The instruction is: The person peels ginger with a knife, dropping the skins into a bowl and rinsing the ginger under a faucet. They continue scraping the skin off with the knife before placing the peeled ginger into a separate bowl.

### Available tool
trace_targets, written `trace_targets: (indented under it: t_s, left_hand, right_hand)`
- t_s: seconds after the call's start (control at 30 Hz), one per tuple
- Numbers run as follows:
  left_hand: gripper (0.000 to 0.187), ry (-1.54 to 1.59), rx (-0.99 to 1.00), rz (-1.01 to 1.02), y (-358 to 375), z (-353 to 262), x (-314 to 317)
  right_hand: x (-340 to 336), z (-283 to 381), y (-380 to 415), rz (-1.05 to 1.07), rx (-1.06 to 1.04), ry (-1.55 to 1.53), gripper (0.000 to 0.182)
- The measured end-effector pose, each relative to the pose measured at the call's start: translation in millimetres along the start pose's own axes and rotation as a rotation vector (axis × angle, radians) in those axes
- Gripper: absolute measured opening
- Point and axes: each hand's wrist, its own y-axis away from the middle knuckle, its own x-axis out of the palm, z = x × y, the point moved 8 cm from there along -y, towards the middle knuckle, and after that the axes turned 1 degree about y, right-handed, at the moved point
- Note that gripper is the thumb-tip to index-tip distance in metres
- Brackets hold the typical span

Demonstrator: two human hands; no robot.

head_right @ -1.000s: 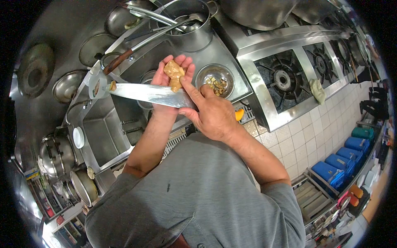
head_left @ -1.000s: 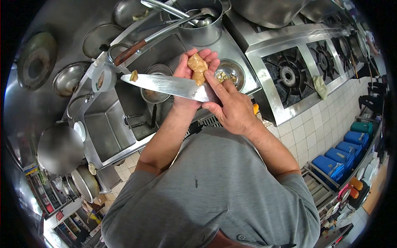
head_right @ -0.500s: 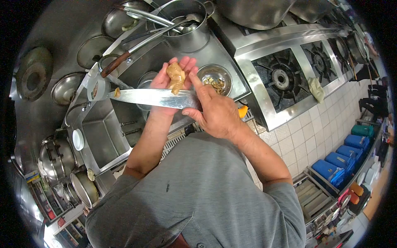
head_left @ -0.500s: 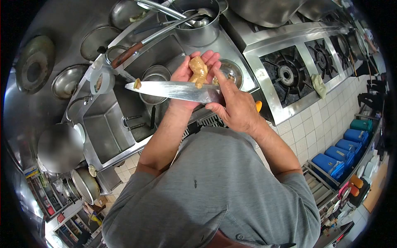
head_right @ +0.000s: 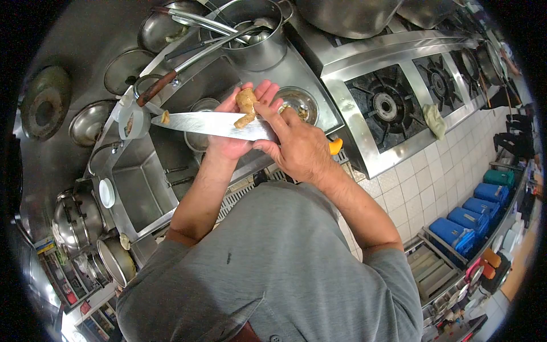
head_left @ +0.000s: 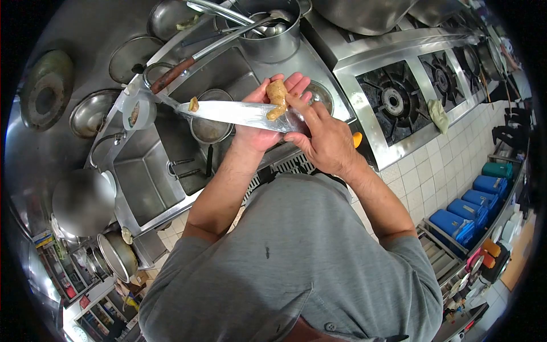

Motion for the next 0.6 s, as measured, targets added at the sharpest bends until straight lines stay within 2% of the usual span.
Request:
trace_targets:
  t_s: [0.2, 0.43, 0.5, 0.6]
  left_hand:
    - [0.036, 0.062, 0.089, -0.035, -1, -10, -6]
    - [0.036, 0.023, 0.011, 0.058, 4, 0, 6]
    - [0.034, -0.004, -0.010, -0.063, 6, 2, 2]
    - [0.033, -0.053, -0.034, -0.076, 7, 3, -3]
  right_hand:
    - [2, 9, 4, -0.040, -0.038, -0.011, 0.082]
    - [-1, 7, 2, -0.026, -0.019, 0.053, 0.075]
    - [0, 2, 3, -0.043, -0.017, 0.059, 0.070]
    - [3, 0, 5, -0.051, -0.048, 0.087, 0.074]
